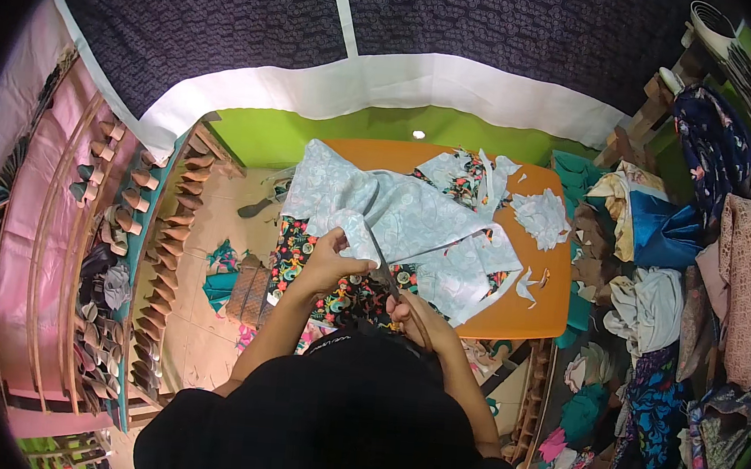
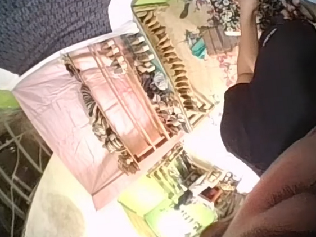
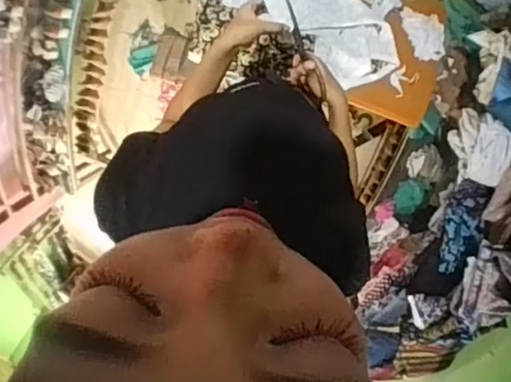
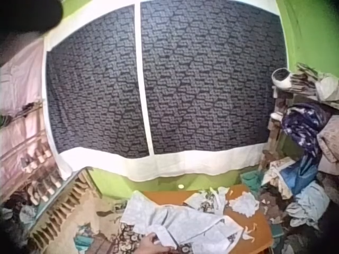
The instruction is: Cutting out patterns from a piece of light blue floral fabric using scissors.
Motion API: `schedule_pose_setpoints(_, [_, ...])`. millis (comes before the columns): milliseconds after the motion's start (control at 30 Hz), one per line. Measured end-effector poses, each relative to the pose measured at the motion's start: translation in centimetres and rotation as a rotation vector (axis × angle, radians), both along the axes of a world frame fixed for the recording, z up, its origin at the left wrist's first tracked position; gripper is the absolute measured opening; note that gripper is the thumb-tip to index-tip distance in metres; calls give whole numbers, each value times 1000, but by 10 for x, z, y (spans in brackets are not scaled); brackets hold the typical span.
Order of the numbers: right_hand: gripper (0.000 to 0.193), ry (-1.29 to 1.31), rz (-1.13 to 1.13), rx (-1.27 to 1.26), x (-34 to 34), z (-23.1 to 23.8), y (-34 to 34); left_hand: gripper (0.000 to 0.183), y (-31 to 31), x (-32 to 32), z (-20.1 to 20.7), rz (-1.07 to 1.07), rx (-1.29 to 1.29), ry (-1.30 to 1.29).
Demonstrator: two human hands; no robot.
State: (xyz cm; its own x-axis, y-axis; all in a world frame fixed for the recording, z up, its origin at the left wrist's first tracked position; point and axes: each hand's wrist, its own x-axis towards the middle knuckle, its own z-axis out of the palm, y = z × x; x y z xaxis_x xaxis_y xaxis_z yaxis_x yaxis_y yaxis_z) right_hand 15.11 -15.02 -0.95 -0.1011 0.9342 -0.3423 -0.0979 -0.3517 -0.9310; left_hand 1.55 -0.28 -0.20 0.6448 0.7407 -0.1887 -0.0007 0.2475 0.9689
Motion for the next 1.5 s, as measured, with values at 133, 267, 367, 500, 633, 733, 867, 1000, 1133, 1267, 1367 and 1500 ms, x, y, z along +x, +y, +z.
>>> schedule_pose_setpoints(133, [85, 10, -5, 11, 1, -12, -2, 40, 1, 0, -7, -5, 34, -3])
schedule_pose_setpoints(267, [58, -172, 17, 223, 3, -16, -5, 40, 1, -1, -4, -9, -12, 12])
schedule_pose_setpoints(367, [72, -239, 15, 242, 4, -21, -5, 40, 1, -1, -3, 4, 10, 18])
schedule_pose_setpoints(500, [79, -380, 28, 193, 3, -16, -2, 43, 1, 0, -4, 28, -3, 5])
schedule_pose_setpoints(633, [77, -242, 0, 131, 3, -16, -1, 41, 1, 0, 3, 12, -23, -7])
schedule_pose_setpoints(733, [55, -274, -26, 199, 3, -28, -2, 37, 1, 0, 5, 29, -42, -26])
schedule_pose_setpoints(867, [79, -215, 2, 93, 4, -17, 1, 38, 2, -1, 6, 24, -84, -23])
schedule_pose_setpoints(1000, [20, 27, -131, -31, 0, -18, -1, 42, 1, 0, -2, -3, 3, -39])
schedule_pose_setpoints(1133, [20, -169, -87, 230, 1, -19, -1, 44, 2, 0, -4, 2, 7, -4])
schedule_pose_setpoints(1267, [74, -206, -28, 99, 3, -15, 1, 44, 2, -1, -5, -9, 26, 14])
schedule_pose_setpoints(1367, [73, -185, -43, 88, -1, -9, 1, 42, 1, -1, 1, -5, 19, 6])
schedule_pose_setpoints(1500, [73, -273, -38, 121, 2, -11, 2, 32, -2, 1, 12, 7, -74, -50])
